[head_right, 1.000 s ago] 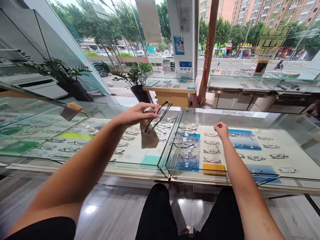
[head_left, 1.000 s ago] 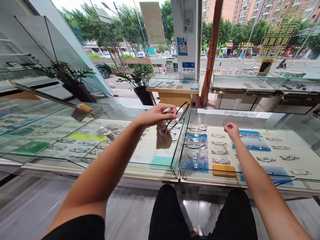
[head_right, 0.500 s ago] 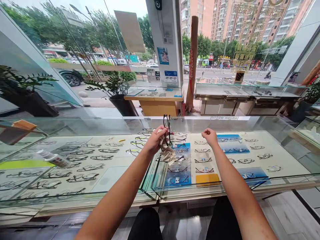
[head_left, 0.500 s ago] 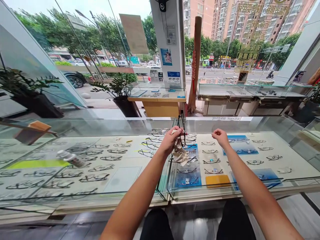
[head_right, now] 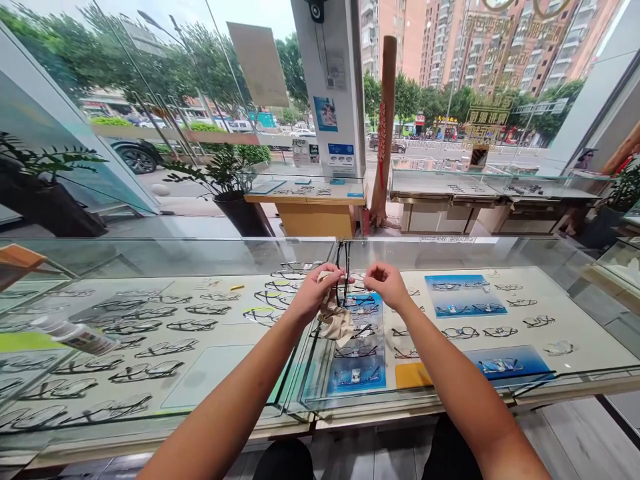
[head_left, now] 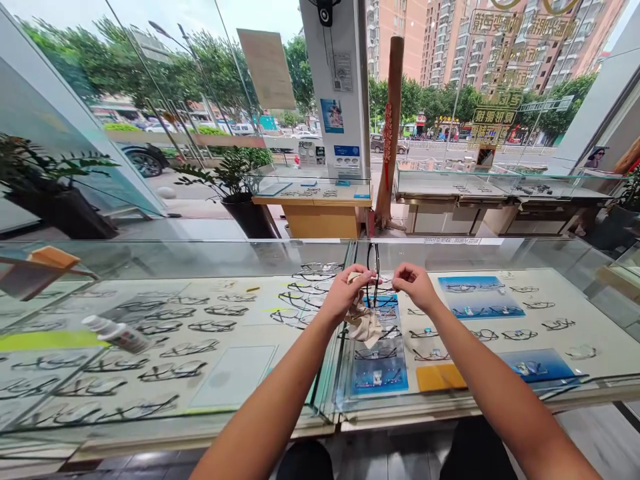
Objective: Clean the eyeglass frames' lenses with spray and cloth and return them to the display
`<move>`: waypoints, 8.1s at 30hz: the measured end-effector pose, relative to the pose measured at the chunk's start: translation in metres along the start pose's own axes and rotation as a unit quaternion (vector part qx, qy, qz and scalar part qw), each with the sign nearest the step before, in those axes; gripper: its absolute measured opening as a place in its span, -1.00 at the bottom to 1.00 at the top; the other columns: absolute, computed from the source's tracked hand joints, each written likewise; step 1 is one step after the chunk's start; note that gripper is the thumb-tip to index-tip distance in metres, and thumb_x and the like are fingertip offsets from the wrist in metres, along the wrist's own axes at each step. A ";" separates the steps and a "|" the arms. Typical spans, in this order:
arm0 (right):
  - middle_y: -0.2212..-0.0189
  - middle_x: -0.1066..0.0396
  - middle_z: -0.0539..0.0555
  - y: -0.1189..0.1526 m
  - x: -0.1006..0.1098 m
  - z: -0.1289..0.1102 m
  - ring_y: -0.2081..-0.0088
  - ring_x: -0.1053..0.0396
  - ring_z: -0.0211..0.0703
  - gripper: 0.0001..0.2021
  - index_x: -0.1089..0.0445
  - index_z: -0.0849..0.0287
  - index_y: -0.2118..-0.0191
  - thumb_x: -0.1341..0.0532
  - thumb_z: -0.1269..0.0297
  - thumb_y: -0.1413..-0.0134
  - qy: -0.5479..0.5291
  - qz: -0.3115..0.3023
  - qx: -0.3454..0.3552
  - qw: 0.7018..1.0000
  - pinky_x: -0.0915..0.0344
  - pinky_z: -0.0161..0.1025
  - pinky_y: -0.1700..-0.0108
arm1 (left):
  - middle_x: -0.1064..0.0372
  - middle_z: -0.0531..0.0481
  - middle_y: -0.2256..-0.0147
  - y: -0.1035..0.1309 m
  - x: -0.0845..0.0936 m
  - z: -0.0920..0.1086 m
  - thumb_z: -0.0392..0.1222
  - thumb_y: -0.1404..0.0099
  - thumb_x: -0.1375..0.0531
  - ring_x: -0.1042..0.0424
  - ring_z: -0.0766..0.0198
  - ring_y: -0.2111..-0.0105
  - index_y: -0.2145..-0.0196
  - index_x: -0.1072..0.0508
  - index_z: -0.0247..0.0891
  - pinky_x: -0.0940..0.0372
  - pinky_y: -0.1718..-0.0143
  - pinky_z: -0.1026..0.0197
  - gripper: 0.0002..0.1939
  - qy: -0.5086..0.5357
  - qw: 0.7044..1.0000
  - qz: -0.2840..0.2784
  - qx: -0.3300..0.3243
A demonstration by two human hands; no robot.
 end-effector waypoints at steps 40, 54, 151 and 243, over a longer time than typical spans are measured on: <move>0.52 -0.39 -0.08 0.013 -0.021 0.009 0.48 -0.24 -0.30 -0.70 -0.40 0.13 0.50 -0.52 0.16 0.19 -0.119 -0.085 -0.061 0.987 -0.19 -0.27 0.37 | -0.57 -0.04 0.32 0.013 -0.013 0.005 0.29 -0.07 -0.48 -0.46 0.21 0.31 0.40 -0.58 -0.24 -0.34 0.16 0.17 -0.50 -0.160 0.984 -0.077 -0.020; 0.55 -0.34 -0.10 0.010 -0.017 0.011 0.51 -0.19 -0.32 -0.81 -0.35 0.13 0.54 -0.38 0.25 0.25 -0.126 -0.061 -0.068 0.988 -0.08 -0.29 0.41 | -0.59 -0.09 0.24 0.015 -0.021 0.005 0.18 -0.09 -0.52 -0.55 0.08 0.12 0.33 -0.62 -0.22 -0.38 -0.09 0.03 -0.57 -0.147 0.978 -0.145 -0.026; 0.46 -0.47 -0.04 0.027 0.009 -0.027 0.47 -0.26 -0.19 -0.43 -0.47 0.13 -0.30 -0.26 0.13 -0.20 0.272 0.147 0.071 0.948 -0.25 -0.18 0.28 | -0.64 -0.11 0.18 0.012 0.003 0.022 0.08 -0.27 -0.38 -0.60 0.05 0.10 0.28 -0.59 -0.18 -0.41 -0.02 0.07 -0.73 -0.273 0.943 0.008 -0.191; 0.13 -0.60 0.17 0.032 -0.020 -0.019 0.04 -0.52 0.01 -0.72 -0.64 0.07 0.23 -0.35 -0.03 -0.20 0.096 0.076 0.098 0.988 -0.46 -0.09 0.03 | -0.61 -0.17 0.03 0.034 -0.015 0.043 0.06 -0.38 -0.35 -0.58 0.08 -0.03 0.20 -0.60 -0.17 -0.49 -0.05 0.02 -0.75 -0.263 0.914 0.034 -0.309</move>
Point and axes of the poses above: each hand's wrist, its own y-axis away from the middle knuckle, its own x-axis out of the back of the hand, z = x × y, the point moved 8 cm from there along -y, towards the middle knuckle
